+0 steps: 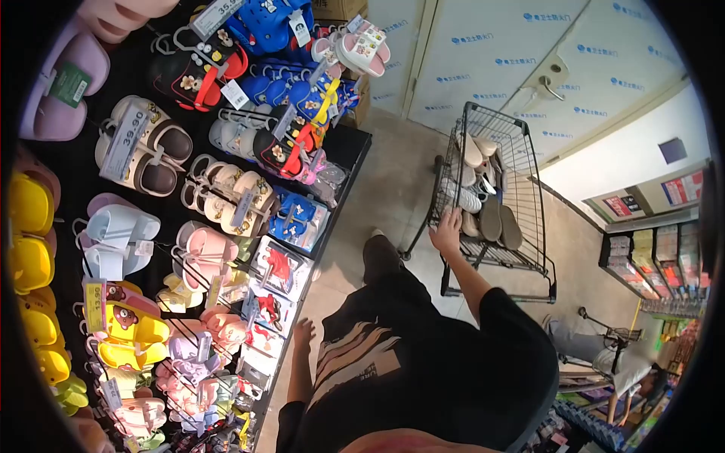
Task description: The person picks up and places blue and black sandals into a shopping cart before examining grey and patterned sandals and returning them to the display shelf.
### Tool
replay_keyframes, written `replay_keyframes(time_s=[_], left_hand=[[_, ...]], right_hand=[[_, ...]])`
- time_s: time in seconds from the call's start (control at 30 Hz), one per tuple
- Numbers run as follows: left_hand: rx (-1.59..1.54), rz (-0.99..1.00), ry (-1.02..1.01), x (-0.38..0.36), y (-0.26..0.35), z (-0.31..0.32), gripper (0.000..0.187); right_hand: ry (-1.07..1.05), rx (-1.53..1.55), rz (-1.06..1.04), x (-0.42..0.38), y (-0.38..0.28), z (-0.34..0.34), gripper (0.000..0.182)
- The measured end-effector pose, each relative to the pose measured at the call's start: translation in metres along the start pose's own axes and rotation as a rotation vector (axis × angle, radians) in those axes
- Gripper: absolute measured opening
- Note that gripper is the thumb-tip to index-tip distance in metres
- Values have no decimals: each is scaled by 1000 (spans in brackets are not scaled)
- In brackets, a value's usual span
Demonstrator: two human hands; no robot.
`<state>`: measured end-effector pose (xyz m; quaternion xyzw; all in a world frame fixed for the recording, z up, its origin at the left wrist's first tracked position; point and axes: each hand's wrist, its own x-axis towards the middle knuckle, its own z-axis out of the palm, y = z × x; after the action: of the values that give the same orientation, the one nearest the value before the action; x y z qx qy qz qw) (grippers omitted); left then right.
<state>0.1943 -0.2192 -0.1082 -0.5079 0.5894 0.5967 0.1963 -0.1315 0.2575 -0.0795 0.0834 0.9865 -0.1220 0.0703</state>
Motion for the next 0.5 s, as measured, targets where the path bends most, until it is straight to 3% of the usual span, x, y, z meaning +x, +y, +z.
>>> replay_keyframes(time_s=[0.07, 0.1, 0.17, 0.27, 0.3, 0.37, 0.4, 0.5], left_hand=[[3, -79, -27, 18, -26, -2, 46], [-9, -80, -17, 12, -21, 3, 46], [387, 86, -126, -3, 1, 6, 42], [620, 386, -39, 53, -53, 1, 44], [650, 358, -21, 52, -41, 3, 46], [737, 292, 19, 57, -4, 11, 50], [634, 93, -9, 38, 53, 26, 58], [487, 203, 12, 44, 121, 54, 61]], right_hand=[[47, 166, -4, 1, 10, -4, 95], [-45, 137, 58, -1, 10, -13, 96], [-71, 70, 104, 1, 4, -23, 94], [158, -65, -104, 29, -17, -43, 84], [146, -58, -114, 52, -27, -40, 84], [59, 495, -192, 103, -49, -32, 73], [151, 509, -250, 130, -72, -30, 61], [-179, 922, -255, 205, -159, -63, 44]])
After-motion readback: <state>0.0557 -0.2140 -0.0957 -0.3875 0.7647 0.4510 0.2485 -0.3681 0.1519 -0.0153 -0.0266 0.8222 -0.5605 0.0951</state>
